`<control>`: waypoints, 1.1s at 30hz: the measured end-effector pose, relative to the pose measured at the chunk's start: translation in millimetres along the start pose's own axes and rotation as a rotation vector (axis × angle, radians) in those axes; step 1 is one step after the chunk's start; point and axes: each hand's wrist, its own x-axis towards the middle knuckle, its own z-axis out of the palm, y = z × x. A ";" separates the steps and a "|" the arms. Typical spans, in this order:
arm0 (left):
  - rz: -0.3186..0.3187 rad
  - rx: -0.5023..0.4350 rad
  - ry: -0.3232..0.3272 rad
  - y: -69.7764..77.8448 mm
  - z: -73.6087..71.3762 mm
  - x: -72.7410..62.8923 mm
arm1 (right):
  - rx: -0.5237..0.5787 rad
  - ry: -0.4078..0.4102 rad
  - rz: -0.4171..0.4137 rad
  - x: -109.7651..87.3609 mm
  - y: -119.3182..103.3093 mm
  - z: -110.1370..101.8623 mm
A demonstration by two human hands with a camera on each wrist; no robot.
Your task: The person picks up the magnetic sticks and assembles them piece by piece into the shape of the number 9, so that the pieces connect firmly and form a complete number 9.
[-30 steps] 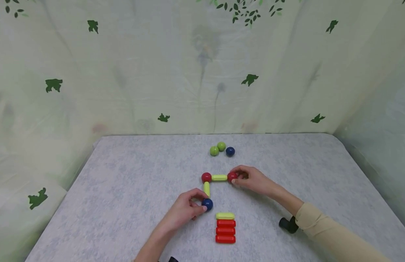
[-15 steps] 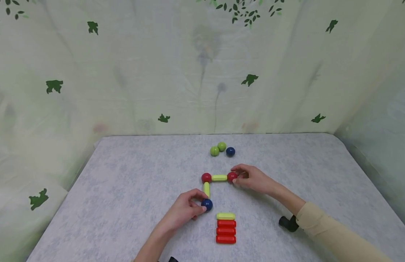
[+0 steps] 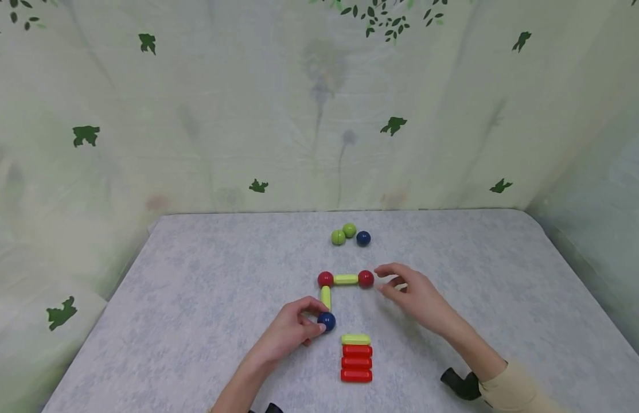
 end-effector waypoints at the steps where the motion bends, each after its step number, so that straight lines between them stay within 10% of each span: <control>1: 0.000 0.002 0.001 0.1 0.1 0.1 | 0.003 0.005 0.007 -3.8 -1.5 0.1; 22: 0.004 -0.009 -0.001 -0.1 -2.1 2.8 | 0.138 0.051 0.222 -49.2 -20.3 35.2; 33: 0.003 -0.009 -0.011 -2.1 -1.1 1.0 | 0.060 -0.177 0.150 -42.4 1.5 49.6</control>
